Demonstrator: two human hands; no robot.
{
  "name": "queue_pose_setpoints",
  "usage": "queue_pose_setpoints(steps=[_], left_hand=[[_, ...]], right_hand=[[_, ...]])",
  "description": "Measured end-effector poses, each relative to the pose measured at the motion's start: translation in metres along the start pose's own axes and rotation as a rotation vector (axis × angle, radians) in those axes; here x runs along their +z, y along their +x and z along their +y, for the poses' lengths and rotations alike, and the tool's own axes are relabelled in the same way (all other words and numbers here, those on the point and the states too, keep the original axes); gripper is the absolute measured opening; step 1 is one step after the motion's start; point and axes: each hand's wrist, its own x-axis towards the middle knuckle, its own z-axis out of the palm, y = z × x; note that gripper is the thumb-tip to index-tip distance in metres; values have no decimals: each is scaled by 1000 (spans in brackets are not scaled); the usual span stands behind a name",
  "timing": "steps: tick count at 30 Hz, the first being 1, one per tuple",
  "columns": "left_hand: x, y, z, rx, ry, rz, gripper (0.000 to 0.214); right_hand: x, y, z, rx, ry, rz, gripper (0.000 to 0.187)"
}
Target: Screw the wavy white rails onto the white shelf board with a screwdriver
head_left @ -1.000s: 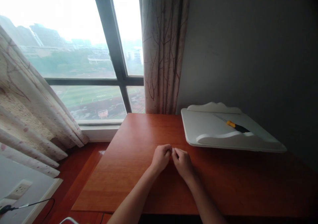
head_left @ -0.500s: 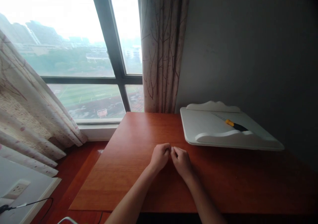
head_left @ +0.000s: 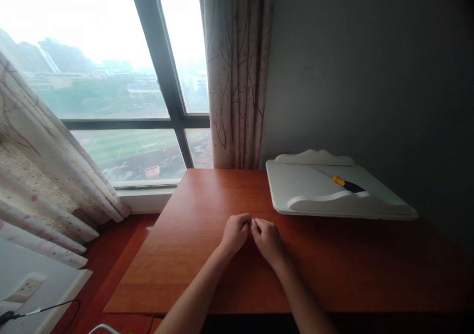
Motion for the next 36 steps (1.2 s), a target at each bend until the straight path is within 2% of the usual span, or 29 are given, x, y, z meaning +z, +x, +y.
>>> queue_pose_setpoints(steps=[36], left_hand=[[-5,-3,8,-1,177,-38,22]], right_hand=[[-1,-1,0,-1,-65,-43,40]])
